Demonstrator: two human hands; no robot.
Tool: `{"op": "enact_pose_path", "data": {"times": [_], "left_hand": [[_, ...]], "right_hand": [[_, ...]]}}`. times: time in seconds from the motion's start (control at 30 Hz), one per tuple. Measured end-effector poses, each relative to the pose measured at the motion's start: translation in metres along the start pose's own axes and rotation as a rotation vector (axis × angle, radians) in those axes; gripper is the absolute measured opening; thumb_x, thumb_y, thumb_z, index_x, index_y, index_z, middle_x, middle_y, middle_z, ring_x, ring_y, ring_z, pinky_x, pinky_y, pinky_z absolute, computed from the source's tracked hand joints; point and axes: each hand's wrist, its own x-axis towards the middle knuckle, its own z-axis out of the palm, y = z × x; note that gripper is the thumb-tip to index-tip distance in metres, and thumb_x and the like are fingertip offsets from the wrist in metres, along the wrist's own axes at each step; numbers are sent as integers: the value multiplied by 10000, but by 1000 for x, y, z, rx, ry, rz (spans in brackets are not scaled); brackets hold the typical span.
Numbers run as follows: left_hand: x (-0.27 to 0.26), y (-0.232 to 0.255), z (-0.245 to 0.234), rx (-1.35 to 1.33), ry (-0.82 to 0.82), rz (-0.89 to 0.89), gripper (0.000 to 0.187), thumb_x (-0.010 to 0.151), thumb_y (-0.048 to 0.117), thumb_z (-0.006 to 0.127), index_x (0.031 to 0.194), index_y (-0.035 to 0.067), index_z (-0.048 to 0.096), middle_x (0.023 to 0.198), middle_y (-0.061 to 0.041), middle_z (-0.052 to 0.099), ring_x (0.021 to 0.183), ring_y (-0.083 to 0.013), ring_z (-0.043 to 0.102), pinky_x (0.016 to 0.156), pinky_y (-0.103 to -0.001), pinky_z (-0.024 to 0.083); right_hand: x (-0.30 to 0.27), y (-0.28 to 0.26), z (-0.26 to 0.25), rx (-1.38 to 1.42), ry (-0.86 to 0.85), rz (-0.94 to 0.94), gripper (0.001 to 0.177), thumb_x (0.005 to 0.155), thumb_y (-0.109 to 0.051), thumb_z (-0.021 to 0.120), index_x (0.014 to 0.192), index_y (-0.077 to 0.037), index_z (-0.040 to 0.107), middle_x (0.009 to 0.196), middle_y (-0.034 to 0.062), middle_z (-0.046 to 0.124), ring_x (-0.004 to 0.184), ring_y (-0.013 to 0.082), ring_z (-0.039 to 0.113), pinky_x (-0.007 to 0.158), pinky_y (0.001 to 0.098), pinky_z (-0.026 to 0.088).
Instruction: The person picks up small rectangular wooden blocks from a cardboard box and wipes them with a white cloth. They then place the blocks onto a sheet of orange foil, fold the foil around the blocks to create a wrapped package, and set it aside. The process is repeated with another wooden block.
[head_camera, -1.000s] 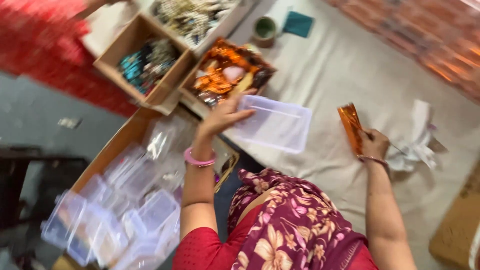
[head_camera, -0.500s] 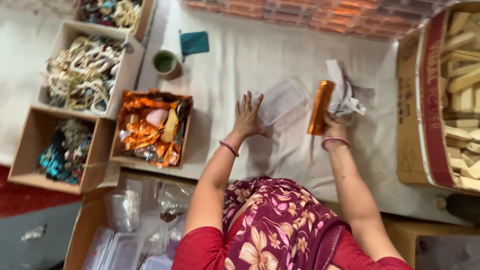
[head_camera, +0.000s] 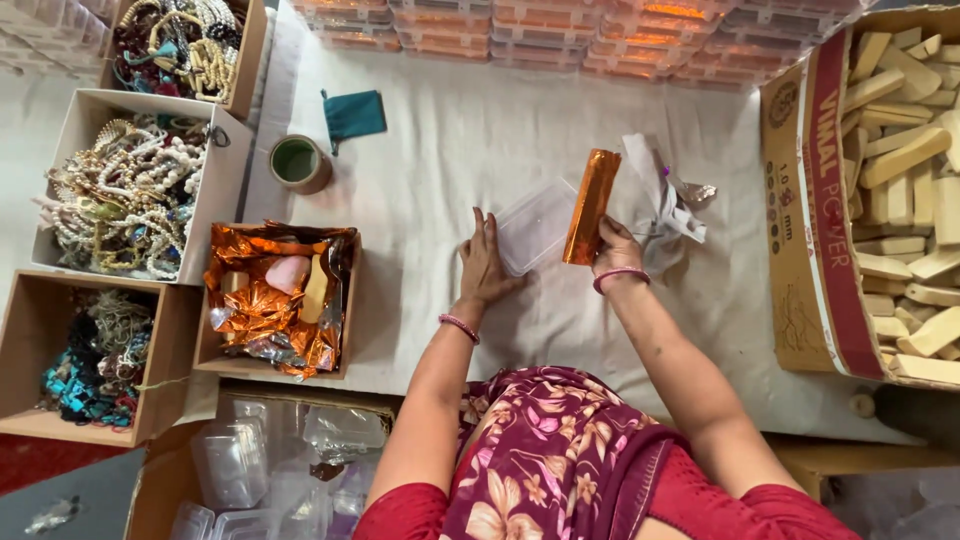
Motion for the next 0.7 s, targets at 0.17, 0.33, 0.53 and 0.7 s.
{"op": "enact_pose_path", "data": {"times": [0.17, 0.33, 0.53, 0.7], "left_hand": [[-2, -1, -7, -67, -70, 34, 1425, 477, 424, 921, 1567, -44, 132, 1669, -358, 50, 1416, -434, 384, 1149, -520, 296], [-2, 0, -5, 85, -196, 182, 1400, 534, 477, 957, 1591, -1, 173, 1633, -383, 61, 1410, -445, 375, 1162, -529, 287], [5, -10, -9, -12, -176, 81, 1512, 509, 386, 950, 1626, -3, 9, 1608, -273, 316, 1477, -408, 373, 1166, -499, 305], [27, -4, -45, -62, -461, 94, 1742, 371, 397, 1019, 1601, 21, -156, 1586, -189, 390, 1478, -355, 361, 1187, -513, 282]], "right_hand": [[-3, -43, 77, 54, -143, 1, 309, 988, -83, 630, 1288, -9, 639, 1222, 107, 722, 1183, 279, 654, 1074, 438, 507], [54, -46, 156, 110, -259, -25, 335, 975, -97, 618, 1292, 9, 637, 1240, 138, 725, 1205, 298, 656, 1083, 440, 509], [33, -50, 158, -3, -299, -10, 256, 994, -86, 677, 1239, -23, 638, 1143, 121, 694, 1038, 279, 665, 927, 462, 569], [-22, -58, 110, -674, -490, -324, 171, 938, 42, 737, 1095, -15, 773, 1092, 82, 780, 992, 168, 715, 928, 289, 592]]}}
